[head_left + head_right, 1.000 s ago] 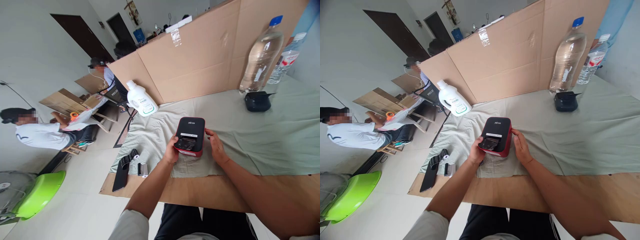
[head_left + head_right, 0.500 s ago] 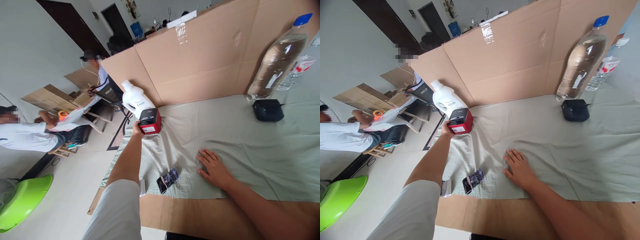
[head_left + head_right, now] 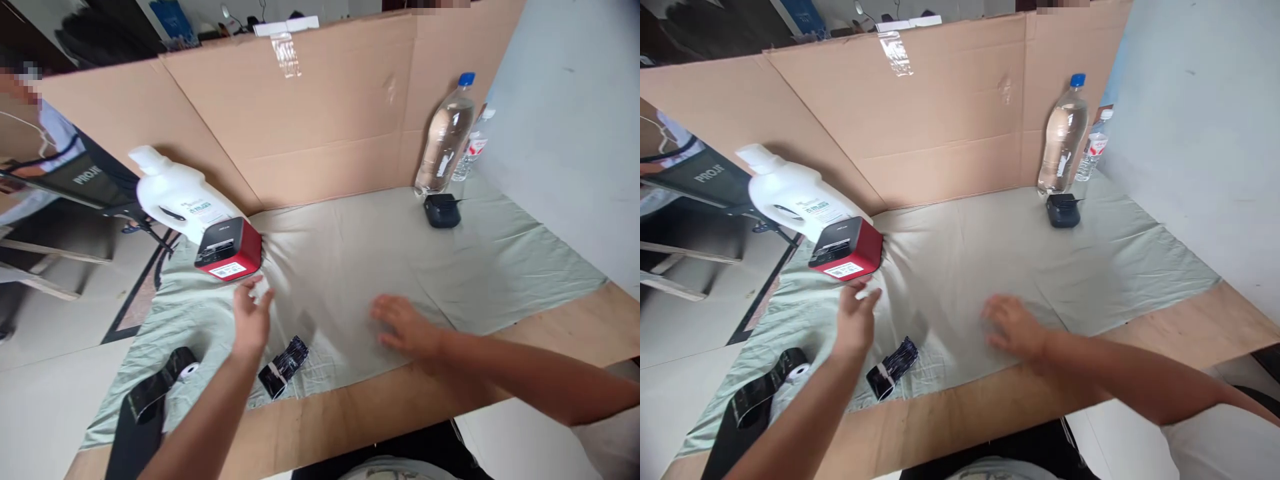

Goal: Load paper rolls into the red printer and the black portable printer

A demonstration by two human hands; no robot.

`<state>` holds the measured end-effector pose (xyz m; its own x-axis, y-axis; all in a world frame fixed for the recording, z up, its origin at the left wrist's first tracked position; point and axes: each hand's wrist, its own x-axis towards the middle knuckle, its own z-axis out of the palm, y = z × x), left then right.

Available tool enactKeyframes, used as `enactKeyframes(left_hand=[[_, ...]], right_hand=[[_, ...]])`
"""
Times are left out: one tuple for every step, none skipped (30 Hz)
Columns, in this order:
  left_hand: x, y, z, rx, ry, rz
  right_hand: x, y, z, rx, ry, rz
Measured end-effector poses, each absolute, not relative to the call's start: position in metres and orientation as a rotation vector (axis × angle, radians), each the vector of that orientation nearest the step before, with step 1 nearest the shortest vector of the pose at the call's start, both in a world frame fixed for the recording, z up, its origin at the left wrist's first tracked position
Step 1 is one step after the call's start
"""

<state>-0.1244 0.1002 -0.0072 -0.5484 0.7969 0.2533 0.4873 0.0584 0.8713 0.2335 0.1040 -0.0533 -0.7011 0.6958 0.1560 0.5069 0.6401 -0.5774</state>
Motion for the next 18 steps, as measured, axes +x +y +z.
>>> enactKeyframes(left_hand=[[-0.099,0.083,-0.012,1.37,1.922,1.416],[-0.073,0.066,-0.017,1.451,1.795,1.363],[-0.049,0.052,-0.022,1.534,1.674,1.317],[-0.027,0.039,-0.028,1.588,1.588,1.276],[-0.008,0.029,-0.034,1.627,1.528,1.224],[0.007,0.021,-0.041,1.663,1.496,1.178],[0.019,0.015,-0.047,1.721,1.482,1.131],[0.028,0.011,-0.054,1.795,1.472,1.074],[0.034,0.008,-0.058,1.881,1.462,1.011],[0.037,0.006,-0.062,1.968,1.448,0.945],[0.039,0.005,-0.064,2.046,1.433,0.881],[0.041,0.004,-0.064,2.102,1.425,0.826],[0.041,0.003,-0.063,2.14,1.427,0.785],[0.042,0.002,-0.062,2.168,1.431,0.754],[0.043,0.001,-0.059,2.189,1.434,0.726],[0.043,0.001,-0.057,2.2,1.435,0.701],[0.043,0.0,-0.055,2.201,1.432,0.681],[0.043,0.0,-0.054,2.191,1.422,0.667]], right_hand=[[0.247,0.134,-0.047,-1.113,-2.341,0.594],[0.261,0.166,-0.039,-1.272,-2.156,0.459],[0.275,0.199,-0.03,-1.434,-1.967,0.339],[0.288,0.23,-0.021,-1.602,-1.762,0.245],[0.3,0.257,-0.014,-1.776,-1.541,0.183],[0.311,0.279,-0.007,-1.94,-1.311,0.15],[0.319,0.296,-0.003,-2.064,-1.159,0.173],[0.325,0.307,-0.001,-2.154,-1.098,0.225],[0.329,0.315,0.0,-2.225,-1.073,0.279],[0.331,0.319,-0.001,-2.276,-1.089,0.333],[0.332,0.321,-0.003,-2.311,-1.121,0.372],[0.333,0.321,-0.005,-2.335,-1.151,0.397],[0.333,0.321,-0.006,-2.352,-1.178,0.418],[0.333,0.32,-0.007,-2.361,-1.204,0.432],[0.333,0.32,-0.007,-2.36,-1.242,0.436],[0.334,0.319,-0.007,-2.352,-1.283,0.422],[0.334,0.317,-0.006,-2.344,-1.319,0.393],[0.335,0.315,-0.005,-2.34,-1.34,0.355]])
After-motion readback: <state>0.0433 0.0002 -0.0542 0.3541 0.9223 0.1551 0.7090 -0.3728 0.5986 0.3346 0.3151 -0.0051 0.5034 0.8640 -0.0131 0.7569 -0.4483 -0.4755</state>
